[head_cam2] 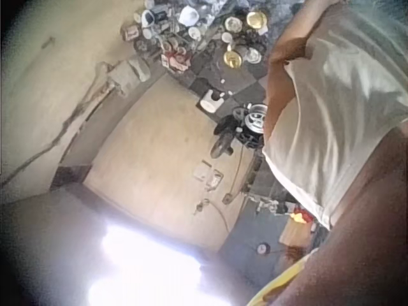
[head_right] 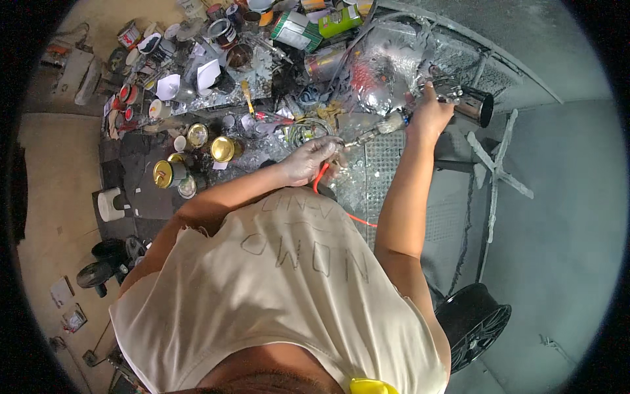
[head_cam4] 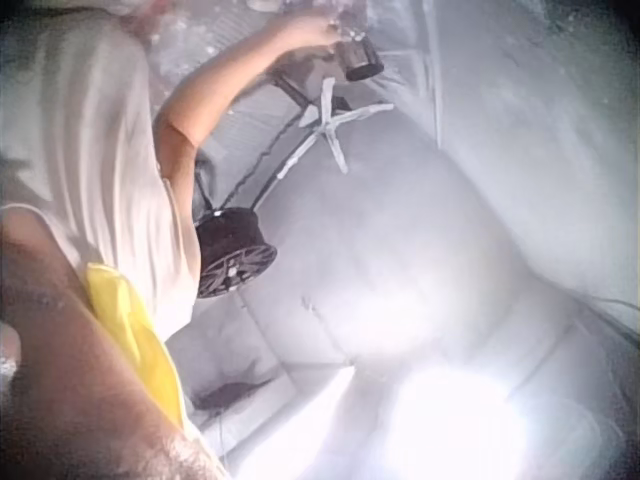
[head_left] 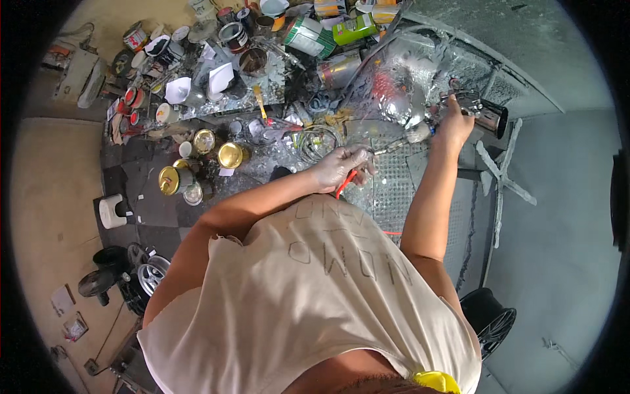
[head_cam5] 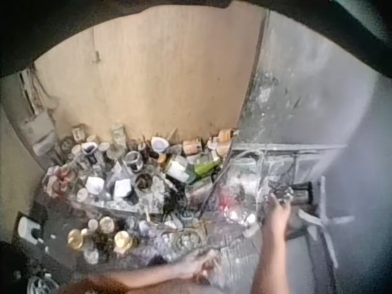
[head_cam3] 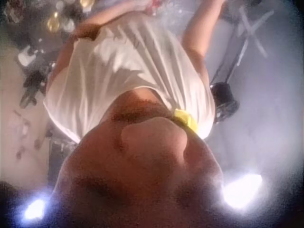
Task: The person wipes a black car wheel with a cloth and then uses a spray gun to apply black paint to the wheel's surface. The person handles the wheel and the spray gun while working in a cluttered workshop environment.
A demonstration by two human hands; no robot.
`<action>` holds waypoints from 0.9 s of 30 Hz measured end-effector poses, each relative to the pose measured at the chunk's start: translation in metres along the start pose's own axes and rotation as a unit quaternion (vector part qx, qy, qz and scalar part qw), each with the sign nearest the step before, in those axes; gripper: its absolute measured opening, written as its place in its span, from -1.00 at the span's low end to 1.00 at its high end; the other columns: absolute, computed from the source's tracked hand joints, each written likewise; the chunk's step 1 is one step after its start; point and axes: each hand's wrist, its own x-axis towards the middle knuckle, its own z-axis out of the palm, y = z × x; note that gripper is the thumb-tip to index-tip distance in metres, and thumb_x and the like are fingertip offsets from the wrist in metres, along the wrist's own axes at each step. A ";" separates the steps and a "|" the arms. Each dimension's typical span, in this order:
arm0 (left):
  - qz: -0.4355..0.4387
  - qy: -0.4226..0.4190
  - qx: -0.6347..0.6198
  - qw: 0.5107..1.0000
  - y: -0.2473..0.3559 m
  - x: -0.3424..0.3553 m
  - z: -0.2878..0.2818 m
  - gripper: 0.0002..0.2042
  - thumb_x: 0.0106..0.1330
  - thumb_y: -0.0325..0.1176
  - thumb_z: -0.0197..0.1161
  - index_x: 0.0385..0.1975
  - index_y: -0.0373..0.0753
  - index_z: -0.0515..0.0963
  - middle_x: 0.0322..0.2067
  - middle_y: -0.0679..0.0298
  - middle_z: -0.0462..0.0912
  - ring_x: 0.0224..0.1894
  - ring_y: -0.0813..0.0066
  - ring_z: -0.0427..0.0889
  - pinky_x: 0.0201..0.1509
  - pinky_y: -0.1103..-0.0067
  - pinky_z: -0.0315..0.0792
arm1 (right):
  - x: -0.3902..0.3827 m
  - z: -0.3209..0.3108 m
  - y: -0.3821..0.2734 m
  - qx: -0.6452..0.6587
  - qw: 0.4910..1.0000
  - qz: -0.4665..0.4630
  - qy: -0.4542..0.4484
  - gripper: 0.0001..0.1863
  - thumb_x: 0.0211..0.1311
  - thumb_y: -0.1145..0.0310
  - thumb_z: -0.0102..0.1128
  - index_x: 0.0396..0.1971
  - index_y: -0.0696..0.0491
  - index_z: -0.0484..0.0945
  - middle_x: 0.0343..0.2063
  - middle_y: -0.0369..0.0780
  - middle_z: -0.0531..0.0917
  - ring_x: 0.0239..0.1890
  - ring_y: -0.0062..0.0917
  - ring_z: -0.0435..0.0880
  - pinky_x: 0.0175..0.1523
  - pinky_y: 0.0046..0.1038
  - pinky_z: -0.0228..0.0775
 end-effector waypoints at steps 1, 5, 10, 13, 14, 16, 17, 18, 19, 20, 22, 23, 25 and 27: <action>0.021 -0.007 0.028 0.999 0.003 0.002 0.000 -0.62 0.64 -0.06 -0.09 0.20 -0.19 0.41 -0.33 0.30 0.58 -0.49 0.67 0.47 -0.44 0.68 0.41 | 0.001 0.000 -0.003 0.006 1.000 -0.007 -0.001 -0.77 0.35 0.56 0.19 -0.03 0.10 0.53 -0.18 -0.24 0.68 -0.23 -0.49 0.66 -0.33 -0.33 0.57; 0.060 -0.014 0.026 0.998 0.010 0.021 0.007 -0.62 0.65 -0.01 -0.14 0.24 -0.07 0.37 -0.46 0.41 0.38 -0.56 0.75 0.20 -0.55 0.73 0.13 | 0.009 0.004 -0.023 -0.002 1.000 -0.028 -0.008 -0.77 0.36 0.55 0.16 -0.01 0.09 0.50 -0.13 -0.23 0.62 -0.15 -0.49 0.62 -0.29 -0.33 0.63; 0.076 -0.060 0.076 0.992 0.019 0.039 0.002 -0.72 0.67 -0.05 -0.15 0.03 -0.07 0.41 -0.51 0.49 0.24 -0.57 0.78 0.10 -0.56 0.73 0.04 | 0.008 0.010 -0.038 -0.021 0.998 -0.055 0.009 -0.76 0.36 0.54 0.17 0.01 0.09 0.52 -0.17 -0.25 0.65 -0.17 -0.52 0.64 -0.30 -0.34 0.65; 0.045 -0.081 0.075 0.993 0.027 0.035 -0.001 -0.76 0.66 -0.12 -0.10 -0.11 -0.14 0.40 -0.50 0.50 0.24 -0.54 0.77 0.14 -0.51 0.71 0.09 | 0.005 0.009 -0.037 -0.031 0.997 -0.072 0.012 -0.78 0.37 0.54 0.18 -0.02 0.10 0.55 -0.18 -0.26 0.67 -0.19 -0.52 0.66 -0.31 -0.35 0.66; 0.056 -0.109 0.093 0.988 0.029 0.035 -0.006 -0.76 0.66 -0.13 -0.09 -0.12 -0.15 0.40 -0.50 0.49 0.24 -0.53 0.76 0.15 -0.50 0.71 0.10 | 0.000 0.013 -0.039 -0.037 0.996 -0.075 0.020 -0.79 0.37 0.53 0.19 -0.03 0.10 0.56 -0.18 -0.26 0.68 -0.20 -0.52 0.67 -0.31 -0.36 0.65; 0.064 -0.130 0.139 0.980 0.026 0.038 -0.018 -0.76 0.66 -0.14 -0.07 -0.09 -0.17 0.41 -0.50 0.50 0.25 -0.52 0.75 0.17 -0.48 0.70 0.12 | -0.007 0.019 -0.040 -0.042 0.996 -0.077 0.028 -0.80 0.37 0.53 0.19 -0.05 0.10 0.59 -0.19 -0.27 0.69 -0.21 -0.53 0.68 -0.31 -0.36 0.65; 0.067 -0.142 0.160 0.975 0.028 0.038 -0.020 -0.76 0.65 -0.14 -0.07 -0.08 -0.17 0.41 -0.50 0.50 0.25 -0.51 0.75 0.17 -0.47 0.69 0.13 | -0.008 0.020 -0.040 -0.043 0.996 -0.076 0.031 -0.81 0.37 0.52 0.20 -0.05 0.10 0.59 -0.19 -0.27 0.69 -0.21 -0.53 0.69 -0.30 -0.36 0.66; 0.056 -0.155 0.159 0.973 0.029 0.038 -0.022 -0.76 0.65 -0.14 -0.06 -0.09 -0.17 0.41 -0.49 0.50 0.25 -0.51 0.75 0.17 -0.47 0.69 0.13 | -0.009 0.020 -0.041 -0.043 0.996 -0.075 0.033 -0.81 0.37 0.52 0.20 -0.05 0.10 0.60 -0.20 -0.27 0.70 -0.22 -0.53 0.69 -0.29 -0.36 0.67; 0.046 -0.168 0.157 0.972 0.030 0.038 -0.024 -0.76 0.65 -0.13 -0.06 -0.11 -0.16 0.41 -0.49 0.50 0.25 -0.50 0.75 0.17 -0.47 0.69 0.13 | -0.011 0.019 -0.043 -0.053 0.995 -0.076 0.037 -0.81 0.37 0.51 0.22 -0.05 0.10 0.60 -0.20 -0.28 0.70 -0.21 -0.53 0.71 -0.31 -0.36 0.67; 0.035 -0.180 0.155 0.971 0.033 0.038 -0.024 -0.76 0.65 -0.13 -0.05 -0.12 -0.16 0.41 -0.49 0.50 0.25 -0.50 0.75 0.17 -0.46 0.68 0.13 | -0.012 0.019 -0.043 -0.062 0.994 -0.080 0.047 -0.80 0.36 0.50 0.23 -0.05 0.10 0.60 -0.20 -0.28 0.70 -0.21 -0.54 0.71 -0.32 -0.37 0.66; 0.059 -0.177 0.162 0.969 0.037 0.040 -0.022 -0.74 0.63 -0.12 -0.03 -0.22 -0.17 0.43 -0.53 0.49 0.25 -0.51 0.71 0.20 -0.45 0.63 0.18 | -0.016 0.021 -0.044 -0.081 0.991 -0.087 0.065 -0.79 0.36 0.49 0.24 -0.04 0.09 0.59 -0.20 -0.28 0.70 -0.22 -0.55 0.71 -0.33 -0.38 0.66; 0.071 -0.175 0.167 0.968 0.038 0.040 -0.021 -0.72 0.62 -0.12 -0.02 -0.26 -0.18 0.44 -0.55 0.48 0.26 -0.52 0.69 0.22 -0.45 0.60 0.20 | -0.018 0.021 -0.043 -0.066 0.991 -0.099 0.060 -0.81 0.35 0.48 0.26 -0.06 0.10 0.59 -0.23 -0.27 0.70 -0.26 -0.57 0.69 -0.35 -0.40 0.66; 0.014 -0.193 0.098 0.976 0.041 0.040 -0.018 -0.72 0.62 -0.10 0.00 -0.26 -0.17 0.44 -0.54 0.50 0.23 -0.52 0.71 0.20 -0.46 0.63 0.19 | -0.023 0.022 -0.041 -0.067 0.990 -0.095 0.075 -0.82 0.35 0.48 0.27 -0.09 0.10 0.59 -0.25 -0.27 0.70 -0.30 -0.57 0.69 -0.37 -0.41 0.64; -0.036 -0.188 0.044 0.980 0.043 0.038 -0.011 -0.67 0.61 -0.02 0.00 -0.27 -0.14 0.46 -0.57 0.53 0.18 -0.57 0.76 0.14 -0.52 0.67 0.11 | -0.024 0.014 -0.038 -0.085 0.990 -0.081 0.073 -0.78 0.40 0.55 0.18 0.00 0.12 0.52 -0.12 -0.23 0.66 -0.14 -0.53 0.68 -0.38 -0.41 0.68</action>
